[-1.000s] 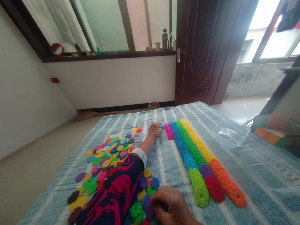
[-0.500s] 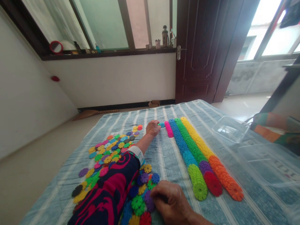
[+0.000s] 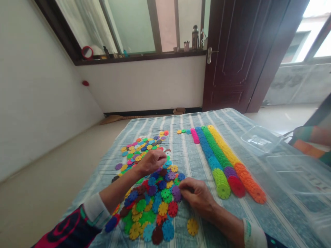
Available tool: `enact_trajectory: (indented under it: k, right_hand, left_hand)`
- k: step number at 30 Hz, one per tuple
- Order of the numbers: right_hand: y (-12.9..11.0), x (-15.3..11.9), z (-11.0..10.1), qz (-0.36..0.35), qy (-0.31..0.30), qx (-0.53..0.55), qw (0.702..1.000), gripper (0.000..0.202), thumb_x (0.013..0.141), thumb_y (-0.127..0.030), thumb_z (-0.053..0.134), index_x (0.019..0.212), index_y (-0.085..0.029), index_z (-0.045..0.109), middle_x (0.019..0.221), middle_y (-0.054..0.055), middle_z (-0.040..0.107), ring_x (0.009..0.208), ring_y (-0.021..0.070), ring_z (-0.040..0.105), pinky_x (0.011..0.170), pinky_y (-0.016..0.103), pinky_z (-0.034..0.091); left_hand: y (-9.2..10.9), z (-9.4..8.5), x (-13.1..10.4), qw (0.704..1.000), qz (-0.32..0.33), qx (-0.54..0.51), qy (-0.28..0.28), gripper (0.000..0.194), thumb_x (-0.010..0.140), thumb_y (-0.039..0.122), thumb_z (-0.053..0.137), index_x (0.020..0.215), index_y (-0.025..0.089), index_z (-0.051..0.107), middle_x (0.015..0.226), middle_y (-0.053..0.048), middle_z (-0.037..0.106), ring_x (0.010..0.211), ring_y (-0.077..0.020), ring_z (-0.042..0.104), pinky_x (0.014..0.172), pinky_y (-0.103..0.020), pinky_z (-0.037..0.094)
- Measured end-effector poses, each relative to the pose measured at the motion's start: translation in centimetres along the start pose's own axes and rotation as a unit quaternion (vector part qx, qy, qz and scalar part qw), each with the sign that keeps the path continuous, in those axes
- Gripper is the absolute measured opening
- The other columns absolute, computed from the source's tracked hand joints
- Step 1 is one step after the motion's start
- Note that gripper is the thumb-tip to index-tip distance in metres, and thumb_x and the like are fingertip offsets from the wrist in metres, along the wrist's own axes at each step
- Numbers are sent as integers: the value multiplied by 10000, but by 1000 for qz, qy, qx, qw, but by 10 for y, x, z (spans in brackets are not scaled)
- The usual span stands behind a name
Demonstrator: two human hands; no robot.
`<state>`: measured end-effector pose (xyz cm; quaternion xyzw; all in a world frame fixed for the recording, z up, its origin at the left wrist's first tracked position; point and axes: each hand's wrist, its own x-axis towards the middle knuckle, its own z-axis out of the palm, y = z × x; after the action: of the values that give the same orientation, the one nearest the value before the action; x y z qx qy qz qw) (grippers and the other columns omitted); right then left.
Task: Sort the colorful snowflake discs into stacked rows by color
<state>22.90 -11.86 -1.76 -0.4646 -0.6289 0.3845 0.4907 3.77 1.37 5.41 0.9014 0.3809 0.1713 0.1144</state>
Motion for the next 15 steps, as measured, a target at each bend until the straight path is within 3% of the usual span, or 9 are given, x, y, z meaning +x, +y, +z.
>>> enact_trajectory:
  k: [7,15]
  right_hand:
    - [3,-3,-5,29,-13,23,999,120,768,-225,573,761,-180,685,681,-12,629,640,132,559,614,231,433]
    - [7,-5,-12,26,-34,5,999,119,791,-242,574,778,-188,679,713,-14,641,691,142,576,660,253,448]
  left_hand:
    - [33,-15,-77,1000,-16,-14,-13,220,847,183,510,694,168,666,659,-3,610,648,-113,547,633,-217,415]
    - [61,-11,-117,998,-32,-35,-51,210,854,227,523,707,194,670,681,-11,627,682,-130,560,673,-246,430]
